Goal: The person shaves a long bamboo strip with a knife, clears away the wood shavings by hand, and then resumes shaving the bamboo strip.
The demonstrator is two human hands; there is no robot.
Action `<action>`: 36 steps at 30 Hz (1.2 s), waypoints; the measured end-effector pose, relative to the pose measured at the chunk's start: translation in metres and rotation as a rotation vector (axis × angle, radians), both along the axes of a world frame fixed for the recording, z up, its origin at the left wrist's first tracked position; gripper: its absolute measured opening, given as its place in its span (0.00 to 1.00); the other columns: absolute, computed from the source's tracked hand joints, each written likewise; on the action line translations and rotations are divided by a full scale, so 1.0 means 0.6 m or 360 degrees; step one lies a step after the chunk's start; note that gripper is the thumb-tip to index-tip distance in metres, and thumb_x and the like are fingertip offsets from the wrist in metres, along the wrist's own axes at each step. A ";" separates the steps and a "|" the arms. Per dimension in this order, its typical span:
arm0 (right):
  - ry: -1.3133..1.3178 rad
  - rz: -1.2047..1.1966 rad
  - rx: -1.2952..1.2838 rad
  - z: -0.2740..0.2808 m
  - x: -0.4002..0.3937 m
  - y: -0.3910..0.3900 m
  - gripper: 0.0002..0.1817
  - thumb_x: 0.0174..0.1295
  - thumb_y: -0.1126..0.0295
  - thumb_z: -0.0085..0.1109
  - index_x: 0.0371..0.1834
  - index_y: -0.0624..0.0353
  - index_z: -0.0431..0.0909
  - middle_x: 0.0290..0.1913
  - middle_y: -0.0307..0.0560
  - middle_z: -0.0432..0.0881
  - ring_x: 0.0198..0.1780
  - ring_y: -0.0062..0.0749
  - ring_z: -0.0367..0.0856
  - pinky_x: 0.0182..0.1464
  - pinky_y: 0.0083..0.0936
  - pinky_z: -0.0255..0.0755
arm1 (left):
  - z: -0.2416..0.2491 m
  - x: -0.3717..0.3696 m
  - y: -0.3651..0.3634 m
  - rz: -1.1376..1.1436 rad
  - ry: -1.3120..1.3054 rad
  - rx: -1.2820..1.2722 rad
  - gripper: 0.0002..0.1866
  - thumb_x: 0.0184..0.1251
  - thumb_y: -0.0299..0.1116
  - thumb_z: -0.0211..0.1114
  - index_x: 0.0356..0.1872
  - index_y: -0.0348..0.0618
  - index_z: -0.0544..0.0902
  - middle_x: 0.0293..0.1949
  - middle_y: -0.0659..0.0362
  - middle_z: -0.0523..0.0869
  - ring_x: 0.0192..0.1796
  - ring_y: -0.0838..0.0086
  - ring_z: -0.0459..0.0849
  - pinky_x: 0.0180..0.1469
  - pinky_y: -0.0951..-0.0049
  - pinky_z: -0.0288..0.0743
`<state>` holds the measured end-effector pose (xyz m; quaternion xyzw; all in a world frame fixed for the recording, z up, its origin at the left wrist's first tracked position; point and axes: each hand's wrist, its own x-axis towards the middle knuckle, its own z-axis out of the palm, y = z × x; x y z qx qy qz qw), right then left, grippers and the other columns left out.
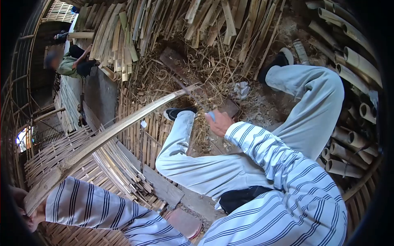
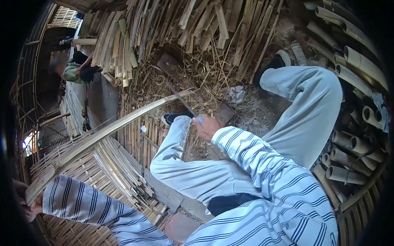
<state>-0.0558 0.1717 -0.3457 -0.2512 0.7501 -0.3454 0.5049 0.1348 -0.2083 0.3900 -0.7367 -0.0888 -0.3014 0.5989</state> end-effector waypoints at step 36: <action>-0.0010 -0.0081 0.0278 -0.092 0.016 0.000 0.32 0.62 0.44 0.44 0.52 0.66 0.69 0.42 0.73 0.77 0.49 0.63 0.76 0.54 0.48 0.69 | -0.315 -0.044 0.200 -0.1497 -0.1628 -0.0689 0.13 0.59 0.39 0.51 0.16 0.50 0.70 0.14 0.66 0.72 0.18 0.76 0.72 0.28 0.78 0.62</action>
